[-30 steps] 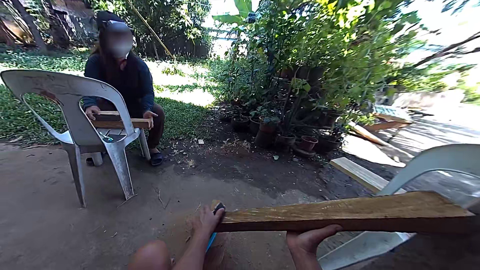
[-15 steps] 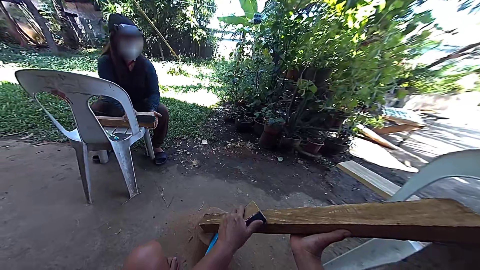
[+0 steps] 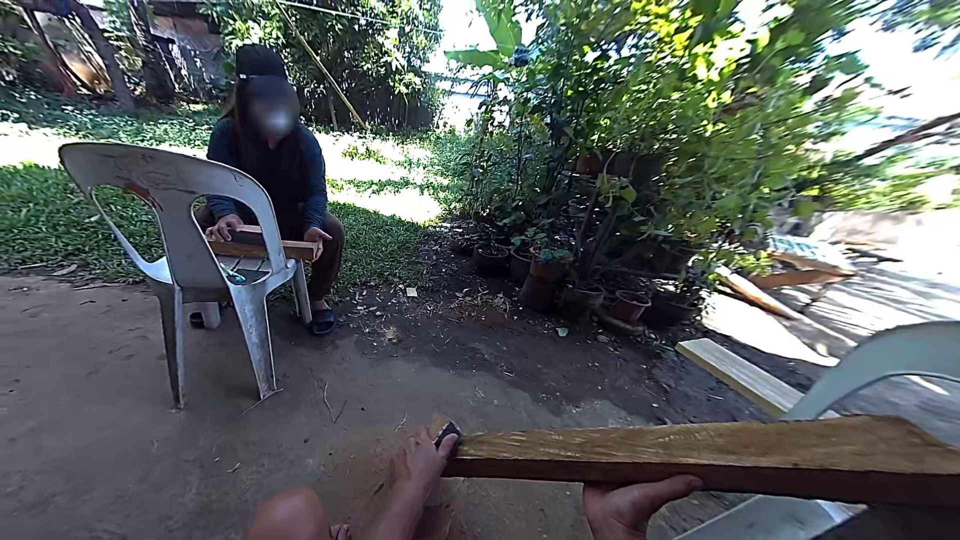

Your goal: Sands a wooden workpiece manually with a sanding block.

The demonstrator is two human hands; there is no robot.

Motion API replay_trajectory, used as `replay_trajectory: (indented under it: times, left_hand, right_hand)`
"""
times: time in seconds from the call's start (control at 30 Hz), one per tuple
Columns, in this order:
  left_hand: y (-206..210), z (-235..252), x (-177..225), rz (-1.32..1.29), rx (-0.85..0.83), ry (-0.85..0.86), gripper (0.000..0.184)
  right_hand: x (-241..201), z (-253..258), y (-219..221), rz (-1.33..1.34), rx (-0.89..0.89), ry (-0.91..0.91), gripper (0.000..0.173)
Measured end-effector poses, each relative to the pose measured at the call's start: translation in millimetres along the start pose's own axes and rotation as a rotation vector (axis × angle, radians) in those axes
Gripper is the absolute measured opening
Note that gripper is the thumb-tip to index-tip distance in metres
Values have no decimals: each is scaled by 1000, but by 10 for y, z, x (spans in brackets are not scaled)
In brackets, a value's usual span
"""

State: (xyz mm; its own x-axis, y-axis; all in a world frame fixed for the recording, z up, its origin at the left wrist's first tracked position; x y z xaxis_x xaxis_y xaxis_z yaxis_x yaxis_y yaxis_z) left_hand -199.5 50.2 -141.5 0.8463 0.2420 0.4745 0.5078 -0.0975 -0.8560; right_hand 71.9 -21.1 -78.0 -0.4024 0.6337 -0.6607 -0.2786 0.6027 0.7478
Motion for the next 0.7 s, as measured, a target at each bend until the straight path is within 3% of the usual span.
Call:
replay_trajectory:
  times: [0.13, 0.23, 0.3, 0.37, 0.47, 0.57, 0.63, 0.7]
  left_hand:
    - [-118, -573, 742, -13, 2, 405, 87]
    - [-74, -642, 836, -25, 92, 516, 91]
    - [-84, -522, 756, -2, 95, 459, 89]
    - [-64, -284, 569, 60, 40, 295, 89]
    - [141, 230, -33, 17, 68, 30, 93]
    - [203, 420, -495, 6, 96, -169, 93]
    - [166, 367, -491, 32, 88, -188, 92]
    - [71, 222, -273, 22, 57, -100, 91]
  right_hand:
    - [21, 21, 12, 20, 23, -49, 93]
    - [5, 19, 39, 38, 38, -55, 91]
    - [1, 12, 47, 36, 36, -45, 92]
    - [-9, -9, 46, 30, 30, -34, 93]
    - [-13, -15, 35, 18, 16, -2, 98]
    - [-8, -10, 24, 19, -2, 23, 99]
    - [-17, -13, 31, 16, -2, 21, 97]
    - [-13, -12, 45, 10, 7, 5, 96]
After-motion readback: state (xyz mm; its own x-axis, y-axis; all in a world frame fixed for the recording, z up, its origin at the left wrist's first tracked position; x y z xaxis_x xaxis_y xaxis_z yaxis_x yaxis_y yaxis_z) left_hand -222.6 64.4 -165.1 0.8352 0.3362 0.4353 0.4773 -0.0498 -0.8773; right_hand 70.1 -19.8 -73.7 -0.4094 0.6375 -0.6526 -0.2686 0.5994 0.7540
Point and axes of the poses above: each hand's wrist, its own z-axis towards the middle knuckle, its own y-axis out of the palm, x = y × z, the point moved 3 cm from there along z, towards the middle knuckle, and after that the axes turned 7 degrees about x, right-handed, at the moved point
